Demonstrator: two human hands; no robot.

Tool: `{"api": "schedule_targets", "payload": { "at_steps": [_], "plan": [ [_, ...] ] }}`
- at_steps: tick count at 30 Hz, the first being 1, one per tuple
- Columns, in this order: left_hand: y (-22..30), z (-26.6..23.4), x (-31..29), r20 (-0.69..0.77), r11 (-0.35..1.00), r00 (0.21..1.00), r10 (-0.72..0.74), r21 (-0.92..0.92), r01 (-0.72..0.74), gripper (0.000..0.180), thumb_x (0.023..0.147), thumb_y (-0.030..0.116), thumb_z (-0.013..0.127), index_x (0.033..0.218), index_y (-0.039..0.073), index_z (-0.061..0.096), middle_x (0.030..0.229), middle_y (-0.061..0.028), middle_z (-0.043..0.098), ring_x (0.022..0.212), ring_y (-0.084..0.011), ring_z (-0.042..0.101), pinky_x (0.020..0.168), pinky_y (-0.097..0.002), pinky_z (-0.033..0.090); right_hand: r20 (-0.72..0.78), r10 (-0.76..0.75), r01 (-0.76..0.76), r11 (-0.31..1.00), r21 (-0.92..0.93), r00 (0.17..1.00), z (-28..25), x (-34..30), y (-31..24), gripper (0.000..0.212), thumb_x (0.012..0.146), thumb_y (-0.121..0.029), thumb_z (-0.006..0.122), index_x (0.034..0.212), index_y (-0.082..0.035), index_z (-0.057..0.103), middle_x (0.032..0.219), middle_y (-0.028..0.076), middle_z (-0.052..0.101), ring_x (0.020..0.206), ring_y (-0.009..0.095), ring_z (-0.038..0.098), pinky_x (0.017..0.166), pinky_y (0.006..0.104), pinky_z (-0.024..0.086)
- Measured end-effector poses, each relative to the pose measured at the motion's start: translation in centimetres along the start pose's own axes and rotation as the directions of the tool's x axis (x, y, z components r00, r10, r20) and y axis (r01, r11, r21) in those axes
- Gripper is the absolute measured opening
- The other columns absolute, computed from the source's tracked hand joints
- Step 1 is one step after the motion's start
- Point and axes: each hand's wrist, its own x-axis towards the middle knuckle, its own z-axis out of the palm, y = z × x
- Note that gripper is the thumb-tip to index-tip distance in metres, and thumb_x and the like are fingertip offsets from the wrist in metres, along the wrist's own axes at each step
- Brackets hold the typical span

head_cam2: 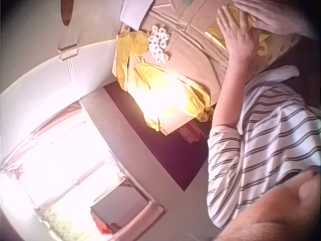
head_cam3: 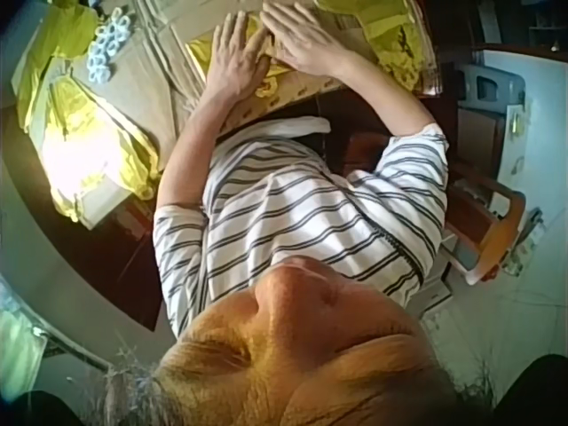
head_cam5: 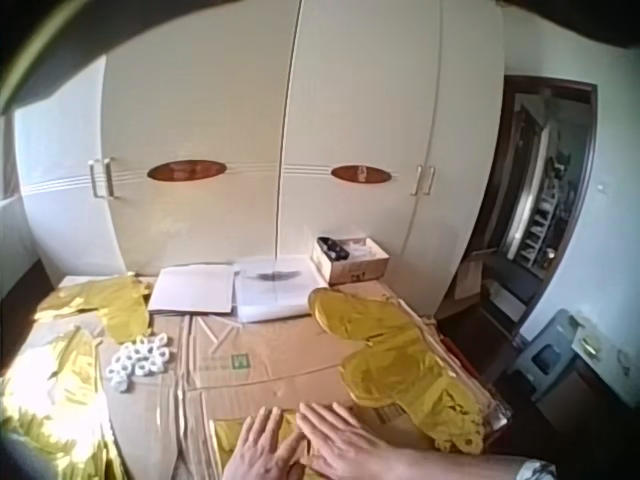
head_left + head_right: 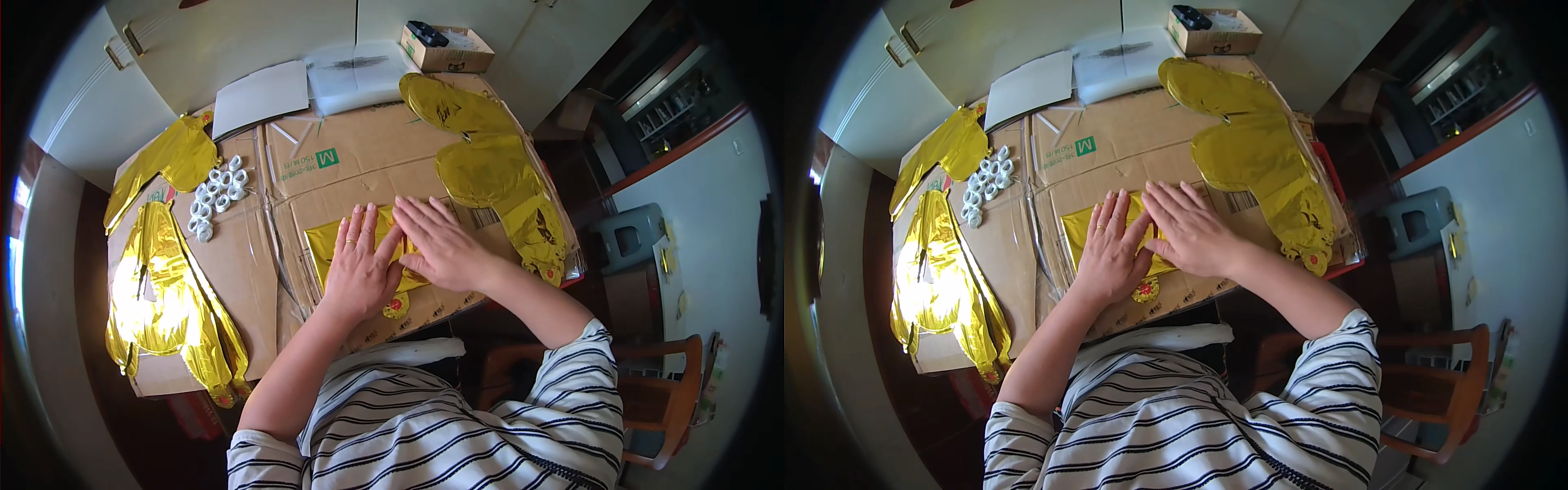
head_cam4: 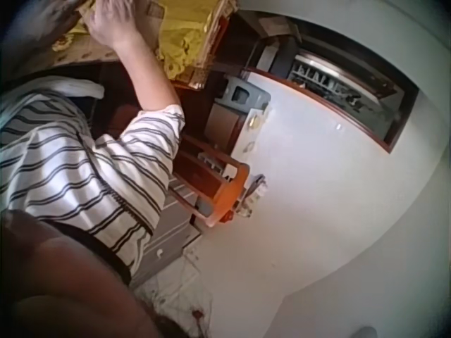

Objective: Folding and placing gold foil balloons into plastic packaging with cardboard inserts.

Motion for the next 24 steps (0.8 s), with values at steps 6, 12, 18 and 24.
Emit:
{"api": "schedule_targets", "payload": {
  "at_steps": [6,12,18,24],
  "plan": [
    [-0.3,0.2,-0.2,-0.025,0.998,1.000,-0.006,-0.056,0.005,0.059,0.087,0.024,0.063,0.139,0.003,0.046,0.154,-0.0300,0.033,0.146,-0.0450,0.028,0.121,-0.0532,0.019,0.085,0.069,-0.058,0.990,-0.128,0.994,1.2,-1.1,0.1,0.082,0.100,-0.057,0.041,0.153,0.004,0.028,0.162,0.023,0.024,0.152,0.035,0.018,0.123,0.0525,0.009],
    [-0.4,0.2,-0.2,-0.043,0.995,0.999,-0.022,-0.099,0.018,0.060,0.087,0.022,0.063,0.140,0.002,0.044,0.153,-0.0298,0.035,0.147,-0.0440,0.028,0.122,-0.0522,0.018,0.113,0.072,-0.055,0.988,-0.144,0.991,0.7,-1.0,0.1,0.085,0.099,-0.060,0.042,0.153,0.004,0.028,0.162,0.023,0.022,0.152,0.035,0.017,0.123,0.0526,0.007],
    [-0.4,0.1,-0.3,-0.053,0.993,0.998,-0.030,-0.115,0.024,0.068,0.087,0.022,0.063,0.145,0.000,0.037,0.153,-0.0286,0.035,0.147,-0.0434,0.028,0.122,-0.0520,0.018,0.122,0.110,-0.121,0.989,0.090,0.986,-0.8,-0.4,-0.1,0.084,0.102,-0.055,0.041,0.156,0.004,0.017,0.161,0.026,0.022,0.152,0.038,0.016,0.123,0.0530,0.007],
    [-0.8,0.6,-0.3,-0.101,0.981,0.994,-0.046,-0.194,0.026,0.079,0.086,0.021,0.065,0.152,0.001,0.026,0.155,-0.0267,0.034,0.147,-0.0427,0.028,0.122,-0.0514,0.019,-0.040,0.170,-0.131,0.869,0.478,0.985,0.4,1.1,-3.4,0.080,0.105,-0.052,0.037,0.156,0.005,0.015,0.160,0.028,0.023,0.151,0.040,0.020,0.122,0.0525,0.012]
  ]
}}
